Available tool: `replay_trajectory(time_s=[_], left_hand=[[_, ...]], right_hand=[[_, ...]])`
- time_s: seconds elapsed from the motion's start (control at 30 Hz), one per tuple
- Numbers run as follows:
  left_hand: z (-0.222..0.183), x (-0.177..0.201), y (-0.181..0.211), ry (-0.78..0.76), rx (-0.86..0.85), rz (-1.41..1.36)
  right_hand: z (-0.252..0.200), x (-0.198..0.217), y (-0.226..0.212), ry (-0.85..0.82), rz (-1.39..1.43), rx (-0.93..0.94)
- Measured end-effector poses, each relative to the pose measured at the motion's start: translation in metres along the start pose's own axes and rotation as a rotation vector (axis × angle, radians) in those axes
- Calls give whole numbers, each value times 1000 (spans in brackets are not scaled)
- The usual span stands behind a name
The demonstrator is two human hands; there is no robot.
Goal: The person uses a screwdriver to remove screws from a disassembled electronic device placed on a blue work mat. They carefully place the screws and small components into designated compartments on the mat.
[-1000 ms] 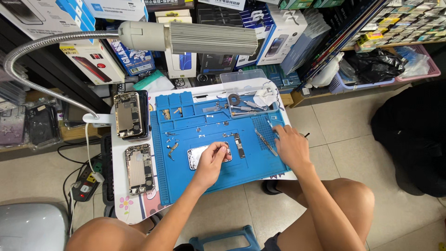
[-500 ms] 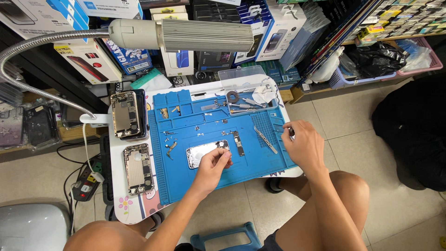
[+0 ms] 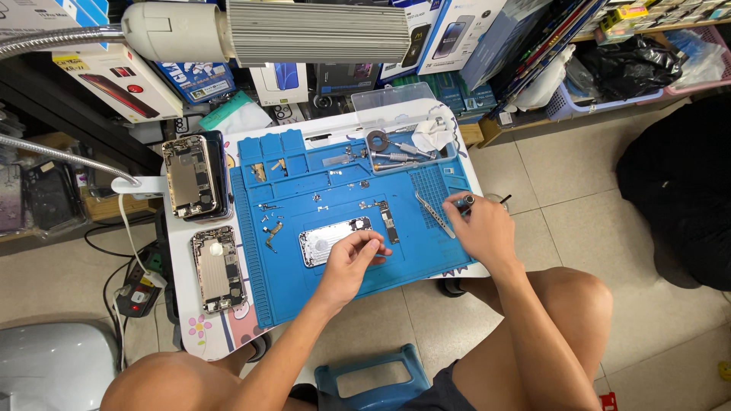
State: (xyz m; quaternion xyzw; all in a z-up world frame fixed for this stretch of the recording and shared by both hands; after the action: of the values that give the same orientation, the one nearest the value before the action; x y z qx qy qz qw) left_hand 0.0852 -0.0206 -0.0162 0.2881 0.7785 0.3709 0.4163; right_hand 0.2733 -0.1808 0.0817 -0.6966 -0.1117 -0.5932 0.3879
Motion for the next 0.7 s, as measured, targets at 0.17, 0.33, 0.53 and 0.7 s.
replay_trajectory(time_s=[0.17, 0.33, 0.53, 0.7], left_hand=[[3, -2, 5, -1, 0, 15], [2, 1, 16, 47, -16, -20], [-1, 14, 27, 90, -57, -107], [-4, 13, 36, 57, -73, -175]], right_hand=[[1, -5, -22, 158, 694, 64], [-12, -20, -56, 196, 1124, 139], [-9, -28, -85, 203, 1186, 256], [-4, -32, -97, 293, 1120, 301]])
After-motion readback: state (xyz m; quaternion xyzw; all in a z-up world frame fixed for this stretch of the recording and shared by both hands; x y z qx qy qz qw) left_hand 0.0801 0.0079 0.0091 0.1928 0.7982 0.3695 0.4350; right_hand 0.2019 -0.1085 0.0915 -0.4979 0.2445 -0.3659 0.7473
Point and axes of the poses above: each hand's wrist, its own z-axis towards the middle knuckle, its own x-axis out of the back of the hand, y = z × x, the point moved 8 cm from there along z, towards the middle knuckle, and after that the axes turned 13 degrees about x, right-handed, at the moved point
